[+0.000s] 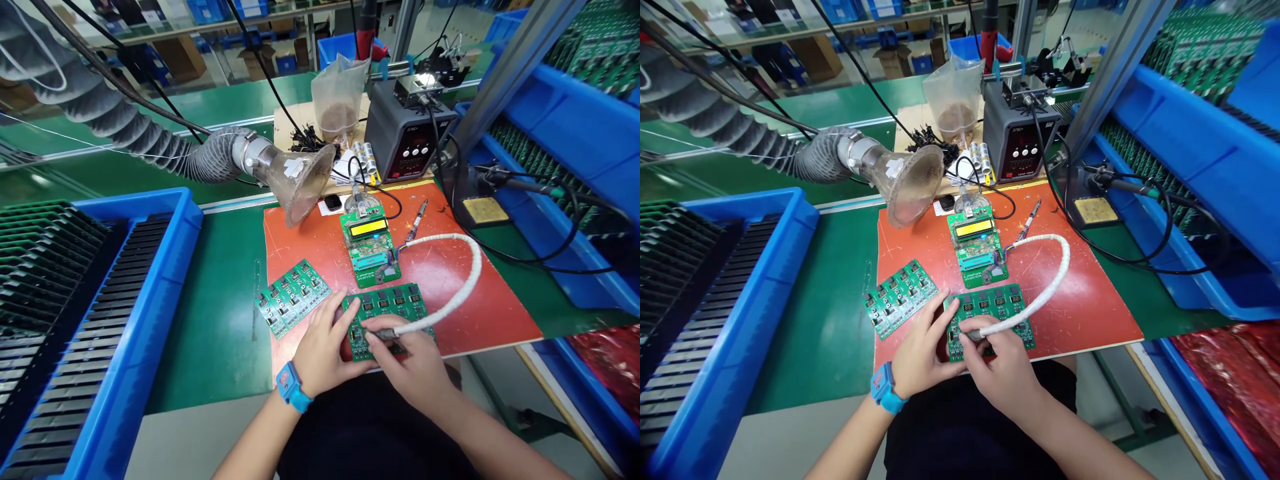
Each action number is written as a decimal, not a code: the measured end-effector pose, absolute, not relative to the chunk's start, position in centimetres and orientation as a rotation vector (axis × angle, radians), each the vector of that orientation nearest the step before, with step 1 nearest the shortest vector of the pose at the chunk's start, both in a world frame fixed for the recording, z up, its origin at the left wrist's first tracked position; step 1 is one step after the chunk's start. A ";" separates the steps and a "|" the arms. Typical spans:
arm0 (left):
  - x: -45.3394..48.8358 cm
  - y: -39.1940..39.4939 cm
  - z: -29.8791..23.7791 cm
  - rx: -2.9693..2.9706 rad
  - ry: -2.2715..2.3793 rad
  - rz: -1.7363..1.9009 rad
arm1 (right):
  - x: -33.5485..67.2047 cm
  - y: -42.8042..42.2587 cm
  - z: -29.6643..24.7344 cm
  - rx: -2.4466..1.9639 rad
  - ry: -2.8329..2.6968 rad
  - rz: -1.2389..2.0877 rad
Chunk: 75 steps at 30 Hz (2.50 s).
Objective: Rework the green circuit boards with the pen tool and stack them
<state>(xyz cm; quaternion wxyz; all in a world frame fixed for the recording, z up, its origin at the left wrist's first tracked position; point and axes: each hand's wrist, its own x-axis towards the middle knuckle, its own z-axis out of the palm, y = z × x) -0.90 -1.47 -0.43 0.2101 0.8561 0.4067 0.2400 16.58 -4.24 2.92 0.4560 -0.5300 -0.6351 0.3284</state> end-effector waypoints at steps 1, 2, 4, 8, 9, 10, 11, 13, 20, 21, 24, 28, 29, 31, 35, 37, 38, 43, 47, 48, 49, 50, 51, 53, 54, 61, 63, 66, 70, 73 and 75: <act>-0.9 -1.5 -0.4 2.381 1.134 0.663 | 16.6 -4.2 2.9 -1.305 -1.565 0.802; -0.9 -1.5 -0.4 2.383 1.139 0.659 | 16.5 -4.2 2.9 -1.301 -1.564 0.796; -0.8 -1.5 -0.3 2.385 1.146 0.655 | 16.5 -4.2 2.9 -1.295 -1.565 0.789; -0.7 -1.6 -0.3 2.387 1.161 0.667 | 16.5 -4.2 3.0 -1.297 -1.560 0.785; -0.7 -1.6 -0.3 2.390 1.163 0.675 | 16.5 -4.2 3.0 -1.299 -1.558 0.783; -0.6 -1.6 -0.2 2.394 1.166 0.683 | 16.5 -4.2 3.0 -1.300 -1.556 0.782; -0.6 -1.6 -0.2 2.398 1.168 0.688 | 16.5 -4.2 3.0 -1.301 -1.555 0.781; -0.5 -1.6 -0.1 2.406 1.177 0.693 | 16.4 -4.2 3.0 -1.307 -1.555 0.783; -0.2 -1.6 1.0 2.417 1.228 0.678 | 16.4 -4.2 3.1 -1.328 -1.567 0.787; -0.2 -1.5 1.2 2.420 1.233 0.670 | 16.4 -4.3 3.1 -1.326 -1.566 0.786; -0.2 -1.4 1.6 2.426 1.246 0.652 | 16.4 -4.3 3.1 -1.335 -1.560 0.796; -0.2 -1.3 2.1 2.444 1.236 0.626 | 16.5 -4.4 3.0 -1.357 -1.556 0.815; -0.1 -1.2 2.2 2.447 1.231 0.617 | 16.5 -4.4 2.9 -1.361 -1.558 0.818; -0.1 -1.1 2.5 2.450 1.221 0.607 | 16.7 -4.4 2.9 -1.362 -1.568 0.824; 0.0 -0.8 2.7 2.455 1.169 0.642 | 16.9 -4.5 3.1 -1.356 -1.565 0.856; 0.1 -0.8 2.8 2.447 1.151 0.676 | 17.0 -4.8 3.5 -1.349 -1.519 0.903; 0.0 -0.8 2.9 2.441 1.149 0.687 | 17.1 -5.0 3.8 -1.336 -1.481 0.937; -2.5 -1.1 3.4 2.398 1.192 0.708 | 19.4 -5.5 5.3 -1.275 -1.182 0.985; -7.2 -0.9 2.8 2.268 1.468 0.826 | 22.8 -5.2 4.6 -1.439 -1.120 0.929; -8.4 -0.8 2.4 2.229 1.558 0.843 | 23.5 -5.1 4.2 -1.469 -1.139 0.918; -9.5 -0.7 1.9 2.189 1.652 0.838 | 24.1 -5.1 3.6 -1.499 -1.168 0.917; -10.5 -0.6 1.4 2.157 1.721 0.825 | 24.5 -5.1 3.1 -1.526 -1.196 0.915; -11.2 -0.5 0.9 2.134 1.758 0.800 | 24.8 -5.2 2.7 -1.549 -1.215 0.910; -11.9 -0.5 0.3 2.127 1.803 0.717 | 25.0 -5.3 2.1 -1.573 -1.236 0.892; -11.9 -0.6 0.2 2.140 1.816 0.669 | 24.9 -5.3 2.0 -1.578 -1.240 0.883; -6.6 -1.8 2.3 2.398 1.586 0.799 | 24.8 -5.4 1.9 -1.572 -1.246 0.887; -4.8 -2.1 2.4 2.483 1.301 0.758 | 24.9 -5.4 1.9 -1.585 -1.255 0.890; -3.0 -2.0 1.8 2.525 1.056 0.683 | 25.1 -5.4 1.8 -1.615 -1.293 0.887; -2.5 -1.7 0.9 2.531 1.008 0.679 | 25.5 -5.3 1.6 -1.635 -1.401 0.886; -2.7 -1.7 0.6 2.525 1.004 0.674 | 25.5 -5.1 1.5 -1.645 -1.455 0.837; -2.8 -1.7 0.4 2.525 1.006 0.666 | 25.4 -5.0 1.5 -1.648 -1.472 0.793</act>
